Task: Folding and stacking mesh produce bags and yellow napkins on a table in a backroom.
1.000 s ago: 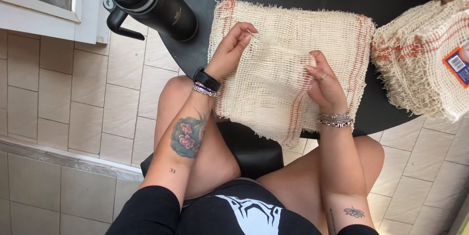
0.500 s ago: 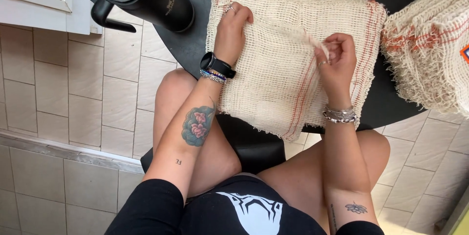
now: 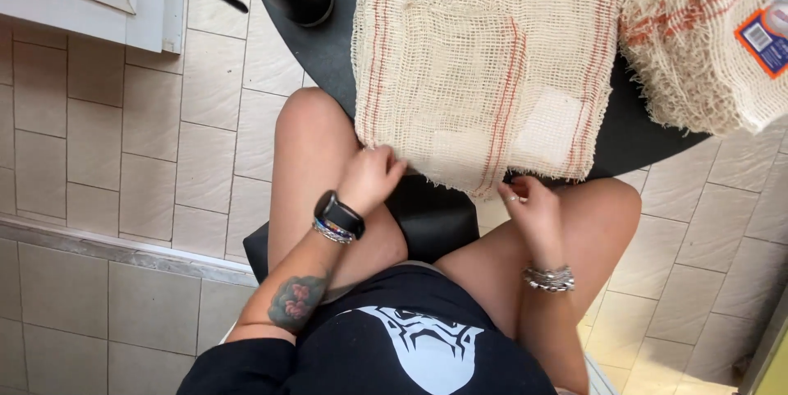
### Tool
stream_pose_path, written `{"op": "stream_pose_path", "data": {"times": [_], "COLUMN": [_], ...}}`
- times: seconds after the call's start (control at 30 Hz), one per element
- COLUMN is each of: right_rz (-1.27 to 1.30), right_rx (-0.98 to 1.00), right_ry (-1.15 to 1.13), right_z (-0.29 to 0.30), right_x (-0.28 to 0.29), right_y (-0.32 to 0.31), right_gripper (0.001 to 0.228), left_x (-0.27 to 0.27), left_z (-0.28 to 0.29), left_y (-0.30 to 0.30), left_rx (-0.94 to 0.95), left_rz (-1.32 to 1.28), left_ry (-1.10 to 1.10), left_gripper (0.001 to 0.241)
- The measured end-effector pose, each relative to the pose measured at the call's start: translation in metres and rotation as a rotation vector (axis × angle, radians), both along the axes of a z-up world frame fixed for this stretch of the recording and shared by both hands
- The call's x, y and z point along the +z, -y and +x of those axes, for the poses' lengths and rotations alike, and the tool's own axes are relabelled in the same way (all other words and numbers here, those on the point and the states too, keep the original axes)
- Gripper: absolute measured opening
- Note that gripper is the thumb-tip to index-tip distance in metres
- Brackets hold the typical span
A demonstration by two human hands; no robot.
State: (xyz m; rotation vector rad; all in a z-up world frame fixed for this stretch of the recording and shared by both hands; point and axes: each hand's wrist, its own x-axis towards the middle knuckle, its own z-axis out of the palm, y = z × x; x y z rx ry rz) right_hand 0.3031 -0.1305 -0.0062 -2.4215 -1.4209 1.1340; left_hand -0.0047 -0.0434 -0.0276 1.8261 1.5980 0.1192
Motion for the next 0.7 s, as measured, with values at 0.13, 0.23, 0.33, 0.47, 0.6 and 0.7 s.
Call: {"op": "stream_pose_path", "data": {"times": [0.13,0.23,0.33,0.47,0.6,0.7], "right_rz": [0.106,0.218,0.280,0.443,0.467,0.487], "right_rx": [-0.374,-0.510,-0.554,-0.504,-0.377,-0.349], "right_ry": [-0.268,-0.490,-0.611,-0.652,-0.677,-0.749], "right_z": [-0.015,-0.021,-0.017,-0.020,-0.025,-0.026], "right_x": [-0.030,-0.052,-0.091,-0.081,-0.017,0.024], "right_y": [0.028,0.027,0.025,0.022,0.026,0.016], "right_gripper": [0.052,0.052,0.050,0.029,0.024,0.015], "left_x": [-0.063,-0.077,-0.072,-0.048,-0.026,-0.004], "left_z": [0.004,0.005,0.002,-0.002,-0.012,-0.018], "left_y": [0.036,0.027,0.018,0.018,0.028,0.021], "left_rx": [-0.037,-0.005,0.027,0.059,0.041,0.183], "left_rz": [0.031,0.062,0.004,-0.109,-0.197,-0.466], "left_ry": [-0.010,0.163,0.285,0.340,0.417,0.907], "left_gripper": [0.029,0.025,0.022,0.021,0.029,0.052]}}
